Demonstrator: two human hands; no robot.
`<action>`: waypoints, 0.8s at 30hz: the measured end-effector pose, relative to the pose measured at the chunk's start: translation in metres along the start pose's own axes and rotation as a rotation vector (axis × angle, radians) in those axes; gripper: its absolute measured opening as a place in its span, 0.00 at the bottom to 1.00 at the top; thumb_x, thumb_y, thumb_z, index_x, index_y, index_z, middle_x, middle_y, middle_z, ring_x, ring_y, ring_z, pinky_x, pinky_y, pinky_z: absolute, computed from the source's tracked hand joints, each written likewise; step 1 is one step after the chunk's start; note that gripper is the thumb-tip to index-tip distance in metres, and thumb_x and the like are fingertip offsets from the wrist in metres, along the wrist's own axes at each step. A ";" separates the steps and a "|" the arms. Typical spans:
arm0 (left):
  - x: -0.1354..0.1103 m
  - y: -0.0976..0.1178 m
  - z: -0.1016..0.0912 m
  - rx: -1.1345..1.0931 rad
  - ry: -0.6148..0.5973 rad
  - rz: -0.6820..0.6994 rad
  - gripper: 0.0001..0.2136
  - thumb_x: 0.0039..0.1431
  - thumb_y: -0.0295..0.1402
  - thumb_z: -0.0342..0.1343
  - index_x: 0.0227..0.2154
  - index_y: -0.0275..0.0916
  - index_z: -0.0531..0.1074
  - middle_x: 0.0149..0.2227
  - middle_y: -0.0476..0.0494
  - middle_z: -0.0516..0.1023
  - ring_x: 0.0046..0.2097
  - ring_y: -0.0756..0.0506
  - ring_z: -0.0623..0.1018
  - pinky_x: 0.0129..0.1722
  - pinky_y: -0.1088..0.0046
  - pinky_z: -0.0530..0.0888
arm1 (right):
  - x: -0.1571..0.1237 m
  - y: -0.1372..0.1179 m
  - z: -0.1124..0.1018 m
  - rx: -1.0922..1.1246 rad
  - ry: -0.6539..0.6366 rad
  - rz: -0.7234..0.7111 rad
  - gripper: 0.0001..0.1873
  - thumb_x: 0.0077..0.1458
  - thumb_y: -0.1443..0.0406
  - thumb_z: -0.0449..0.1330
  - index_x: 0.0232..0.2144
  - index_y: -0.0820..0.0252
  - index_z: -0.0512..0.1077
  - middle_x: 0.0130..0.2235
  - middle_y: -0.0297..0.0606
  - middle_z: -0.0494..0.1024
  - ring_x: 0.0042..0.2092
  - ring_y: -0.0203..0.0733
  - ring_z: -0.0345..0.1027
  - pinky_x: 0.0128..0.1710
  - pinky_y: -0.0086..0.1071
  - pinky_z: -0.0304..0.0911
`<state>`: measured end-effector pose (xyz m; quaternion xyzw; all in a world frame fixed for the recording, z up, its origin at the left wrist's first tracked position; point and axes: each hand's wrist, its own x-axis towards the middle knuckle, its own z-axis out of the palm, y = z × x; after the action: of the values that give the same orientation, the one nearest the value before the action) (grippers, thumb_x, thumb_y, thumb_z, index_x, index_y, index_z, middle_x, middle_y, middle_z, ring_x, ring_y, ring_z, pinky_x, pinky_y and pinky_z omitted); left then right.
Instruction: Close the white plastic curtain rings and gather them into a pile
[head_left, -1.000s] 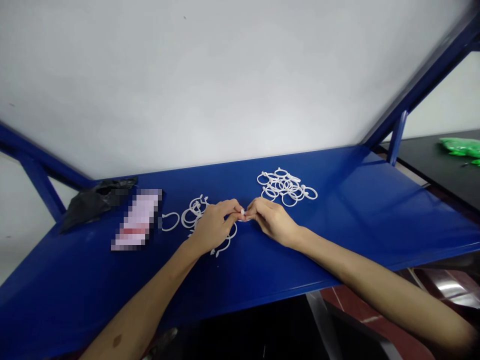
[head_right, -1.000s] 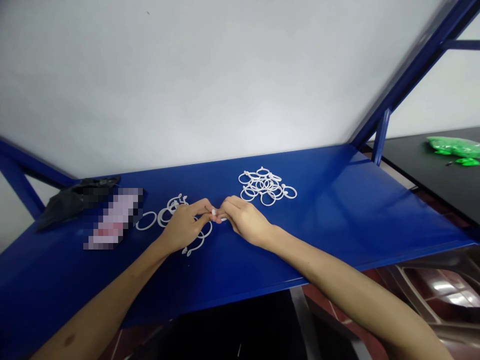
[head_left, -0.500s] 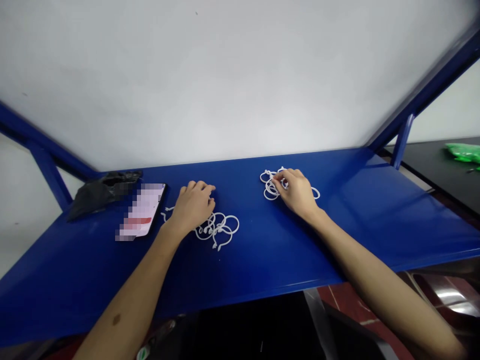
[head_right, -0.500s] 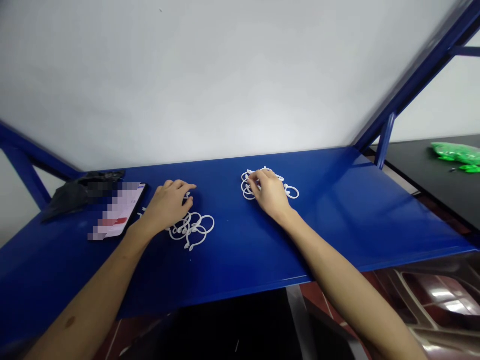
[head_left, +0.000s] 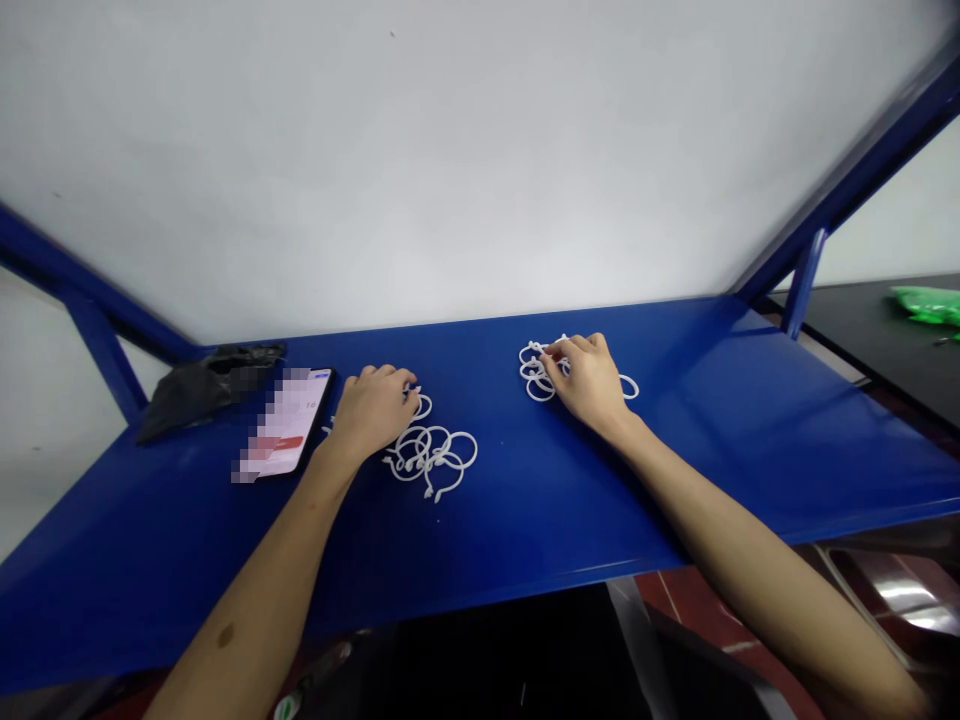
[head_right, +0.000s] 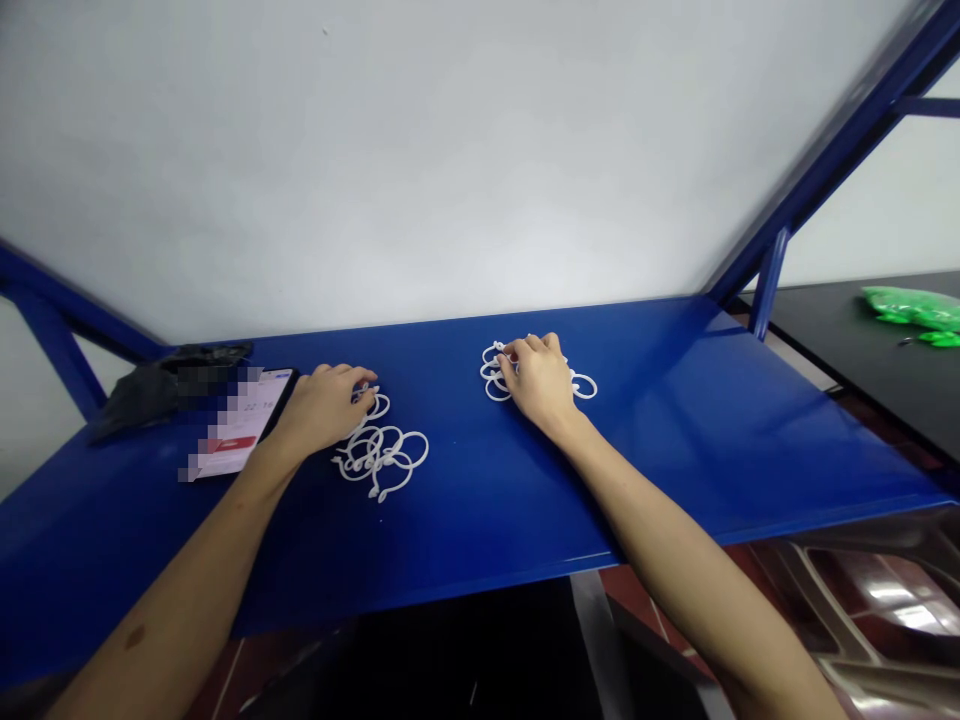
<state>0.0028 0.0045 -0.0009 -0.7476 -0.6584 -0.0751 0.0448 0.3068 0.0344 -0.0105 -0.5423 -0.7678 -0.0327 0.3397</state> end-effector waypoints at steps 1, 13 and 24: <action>-0.001 0.000 -0.002 0.005 -0.006 -0.001 0.13 0.63 0.33 0.51 0.45 0.39 0.78 0.45 0.37 0.81 0.48 0.32 0.76 0.45 0.54 0.70 | -0.002 -0.001 -0.002 0.007 0.006 -0.013 0.10 0.64 0.62 0.58 0.37 0.60 0.78 0.37 0.45 0.80 0.41 0.51 0.62 0.42 0.43 0.62; -0.006 0.027 -0.027 -0.575 0.139 0.042 0.05 0.59 0.33 0.61 0.38 0.45 0.78 0.34 0.47 0.81 0.38 0.43 0.77 0.42 0.63 0.72 | -0.024 -0.039 -0.004 0.331 -0.216 -0.252 0.11 0.67 0.60 0.55 0.44 0.58 0.75 0.43 0.42 0.80 0.46 0.47 0.69 0.49 0.43 0.66; -0.014 0.052 -0.029 -0.922 -0.043 0.102 0.08 0.58 0.38 0.61 0.39 0.44 0.77 0.32 0.50 0.79 0.34 0.48 0.77 0.38 0.69 0.74 | -0.027 -0.057 0.003 0.570 -0.357 -0.165 0.07 0.64 0.62 0.58 0.37 0.59 0.72 0.33 0.36 0.76 0.33 0.37 0.70 0.35 0.32 0.64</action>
<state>0.0514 -0.0207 0.0270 -0.7221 -0.5195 -0.3423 -0.3025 0.2618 -0.0100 -0.0095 -0.3590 -0.8345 0.2512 0.3340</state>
